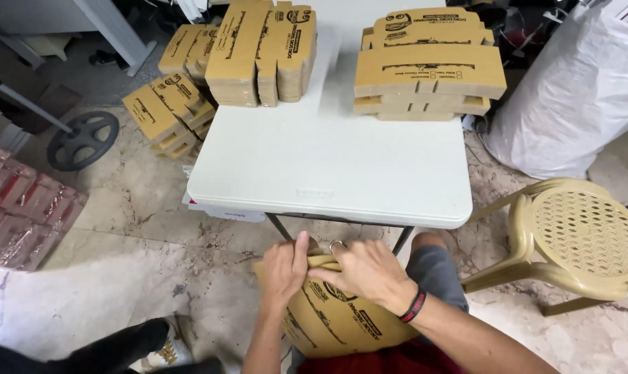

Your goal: Sorting and folding cardboard food packaging boxes at a table

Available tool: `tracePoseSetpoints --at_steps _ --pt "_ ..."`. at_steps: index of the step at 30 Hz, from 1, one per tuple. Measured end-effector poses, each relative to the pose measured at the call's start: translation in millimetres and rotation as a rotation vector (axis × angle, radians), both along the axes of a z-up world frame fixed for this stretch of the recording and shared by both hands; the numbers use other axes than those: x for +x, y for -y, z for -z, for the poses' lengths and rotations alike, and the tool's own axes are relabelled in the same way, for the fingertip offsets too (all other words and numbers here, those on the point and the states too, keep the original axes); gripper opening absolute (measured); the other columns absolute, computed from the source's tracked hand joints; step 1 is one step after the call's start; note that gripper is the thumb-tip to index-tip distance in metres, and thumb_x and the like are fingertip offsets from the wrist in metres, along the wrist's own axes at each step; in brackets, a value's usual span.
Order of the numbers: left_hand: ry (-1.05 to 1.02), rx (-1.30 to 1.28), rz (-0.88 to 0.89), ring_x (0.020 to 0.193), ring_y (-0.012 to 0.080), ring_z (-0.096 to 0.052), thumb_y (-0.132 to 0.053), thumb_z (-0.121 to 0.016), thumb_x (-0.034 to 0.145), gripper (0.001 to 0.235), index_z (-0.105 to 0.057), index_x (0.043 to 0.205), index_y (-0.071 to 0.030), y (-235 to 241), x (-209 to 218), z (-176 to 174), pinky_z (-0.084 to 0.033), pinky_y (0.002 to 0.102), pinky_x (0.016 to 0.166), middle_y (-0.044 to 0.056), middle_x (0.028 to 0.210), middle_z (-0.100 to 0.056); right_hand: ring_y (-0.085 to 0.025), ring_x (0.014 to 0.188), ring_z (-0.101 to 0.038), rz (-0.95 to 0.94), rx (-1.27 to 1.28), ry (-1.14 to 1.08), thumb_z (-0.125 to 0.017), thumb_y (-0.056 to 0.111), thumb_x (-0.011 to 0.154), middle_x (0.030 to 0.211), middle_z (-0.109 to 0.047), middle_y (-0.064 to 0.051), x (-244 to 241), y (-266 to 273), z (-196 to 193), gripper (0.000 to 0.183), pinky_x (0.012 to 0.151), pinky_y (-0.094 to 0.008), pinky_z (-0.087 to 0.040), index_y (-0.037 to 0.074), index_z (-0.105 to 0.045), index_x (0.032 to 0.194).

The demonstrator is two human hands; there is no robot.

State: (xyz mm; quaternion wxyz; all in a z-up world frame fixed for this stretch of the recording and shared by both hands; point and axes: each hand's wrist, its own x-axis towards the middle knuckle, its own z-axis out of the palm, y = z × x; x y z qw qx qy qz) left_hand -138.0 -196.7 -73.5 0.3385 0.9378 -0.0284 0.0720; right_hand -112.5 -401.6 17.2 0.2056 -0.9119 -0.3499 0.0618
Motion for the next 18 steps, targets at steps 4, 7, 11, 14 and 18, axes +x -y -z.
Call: tracePoseSetpoints --at_steps 4,7,11,14,18 --pt "0.297 -0.514 0.116 0.036 0.0192 -0.043 -0.023 -0.03 0.109 0.065 -0.058 0.05 -0.015 -11 11 67 -0.043 0.032 0.047 0.001 0.038 -0.045 -0.023 0.054 -0.069 -0.13 0.152 -0.083 -0.074 0.068 0.085 0.067 -0.073 -0.015 28 1 34 0.064 0.052 -0.031 -0.056 0.005 -0.077 0.085" --pt "0.375 -0.586 0.23 0.034 0.022 -0.04 -0.017 -0.035 0.107 0.064 -0.06 0.048 -0.014 -18 8 64 -0.042 0.032 0.045 0.001 0.038 -0.048 -0.012 0.035 -0.043 -0.226 0.483 -0.418 -0.096 0.048 0.068 0.042 -0.053 0.0 39 -2 46 0.054 0.04 -0.024 -0.039 0.01 -0.06 0.056" --pt "0.107 -0.007 -0.067 0.063 0.0412 -0.066 -0.038 -0.043 0.108 0.06 -0.067 0.063 -0.007 -17 -6 -21 -0.049 0.05 0.062 0.017 0.062 -0.067 -0.015 0.042 -0.054 -0.136 0.214 -0.236 -0.081 0.057 0.085 0.059 -0.069 -0.01 30 -5 21 0.053 0.046 -0.029 -0.047 0.006 -0.072 0.074" --pt "0.132 -0.009 -0.174 0.064 0.0435 -0.064 -0.035 -0.039 0.108 0.06 -0.059 0.061 -0.003 -16 -17 -1 -0.049 0.049 0.063 0.019 0.06 -0.061 -0.018 0.045 -0.06 -0.116 0.15 -0.199 -0.076 0.06 0.088 0.065 -0.072 -0.013 15 -6 15 0.057 0.048 -0.031 -0.05 0.003 -0.075 0.08" --pt "0.395 -0.27 -0.081 0.041 0.0385 -0.057 -0.015 -0.035 0.107 0.058 -0.056 0.054 -0.004 -27 -23 6 -0.046 0.042 0.044 0.017 0.044 -0.055 -0.029 0.048 -0.07 -0.217 0.457 0.253 -0.082 0.064 0.076 0.068 -0.074 -0.007 13 -6 33 0.054 0.041 -0.039 -0.054 0.012 -0.071 0.068"
